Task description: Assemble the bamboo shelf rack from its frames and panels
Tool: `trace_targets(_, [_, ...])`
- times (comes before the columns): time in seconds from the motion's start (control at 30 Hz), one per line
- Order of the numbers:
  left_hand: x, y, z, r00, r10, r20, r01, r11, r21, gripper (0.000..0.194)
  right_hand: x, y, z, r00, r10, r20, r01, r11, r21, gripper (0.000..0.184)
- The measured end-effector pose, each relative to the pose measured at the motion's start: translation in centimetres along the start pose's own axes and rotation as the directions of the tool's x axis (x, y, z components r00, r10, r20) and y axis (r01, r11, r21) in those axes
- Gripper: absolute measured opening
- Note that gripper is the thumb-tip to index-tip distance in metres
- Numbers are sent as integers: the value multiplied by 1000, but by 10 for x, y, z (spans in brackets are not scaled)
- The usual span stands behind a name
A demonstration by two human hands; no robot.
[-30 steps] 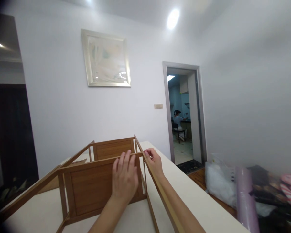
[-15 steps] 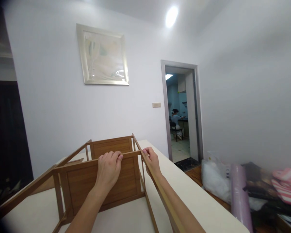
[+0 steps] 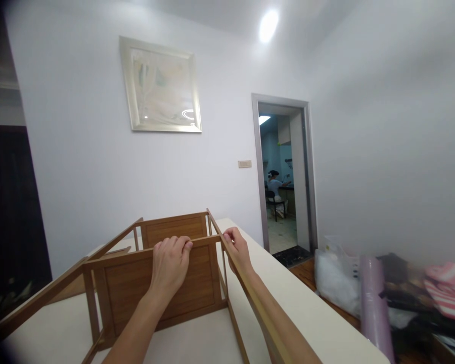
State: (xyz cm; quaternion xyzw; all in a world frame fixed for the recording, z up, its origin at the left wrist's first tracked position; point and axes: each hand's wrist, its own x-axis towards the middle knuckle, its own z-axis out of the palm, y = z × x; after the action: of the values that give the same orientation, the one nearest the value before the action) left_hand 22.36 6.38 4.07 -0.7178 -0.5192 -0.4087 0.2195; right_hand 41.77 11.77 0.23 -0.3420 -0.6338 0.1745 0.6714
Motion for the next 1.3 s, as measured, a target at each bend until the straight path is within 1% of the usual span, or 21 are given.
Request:
trace_targets(0.23, [0, 0, 1, 1000, -1, 7, 1, 1000, -1, 31, -3, -6, 1, 999, 37, 18, -36, 997, -69, 41])
trace_targets(0.3, [0, 0, 1, 1000, 0, 7, 0, 1000, -1, 30, -2, -4, 1, 999, 30, 13, -30, 999, -45, 41])
trace_targets(0.4, [0, -1, 1, 1000, 0, 5, 0, 1000, -3, 31, 1, 2, -1, 1000, 25, 5, -25, 999, 28, 36])
trace_targets(0.47, [0, 0, 1, 1000, 0, 7, 0, 1000, 0, 31, 2, 4, -2, 1000, 21, 7, -22, 999, 36, 32])
trace_targets(0.57, [0, 0, 1, 1000, 1, 9, -1, 1000, 12, 30, 2, 2, -3, 1000, 16, 13, -16, 1000, -21, 31])
trace_targets(0.67, [0, 0, 1, 1000, 2, 6, -2, 1000, 9, 30, -2, -7, -1, 1000, 30, 5, -29, 994, -102, 34])
trace_targets(0.77, [0, 1, 1, 1000, 7, 10, -7, 1000, 3, 30, -4, -17, 0, 999, 48, -12, -49, 986, -157, 39])
trace_targets(0.83, [0, 1, 0, 1000, 10, 16, -10, 1000, 7, 30, -4, -20, 0, 998, 56, -14, -58, 985, -165, 43])
trace_targets(0.93, [0, 1, -1, 1000, 13, 17, -14, 1000, 11, 30, -3, -16, 0, 998, 65, -11, -66, 991, -115, 46])
trace_targets(1.1, [0, 2, -3, 1000, 14, 11, -14, 1000, 7, 31, 4, 0, -5, 999, 31, 18, -32, 999, 27, 36])
trace_targets(1.2, [0, 2, -2, 1000, 13, 8, -13, 1000, 11, 31, 5, 2, -6, 999, 24, 35, -24, 1000, 18, 33])
trace_targets(1.3, [0, 2, -2, 1000, 11, 5, -12, 1000, 17, 31, 3, -4, -5, 999, 30, 35, -29, 999, -30, 34])
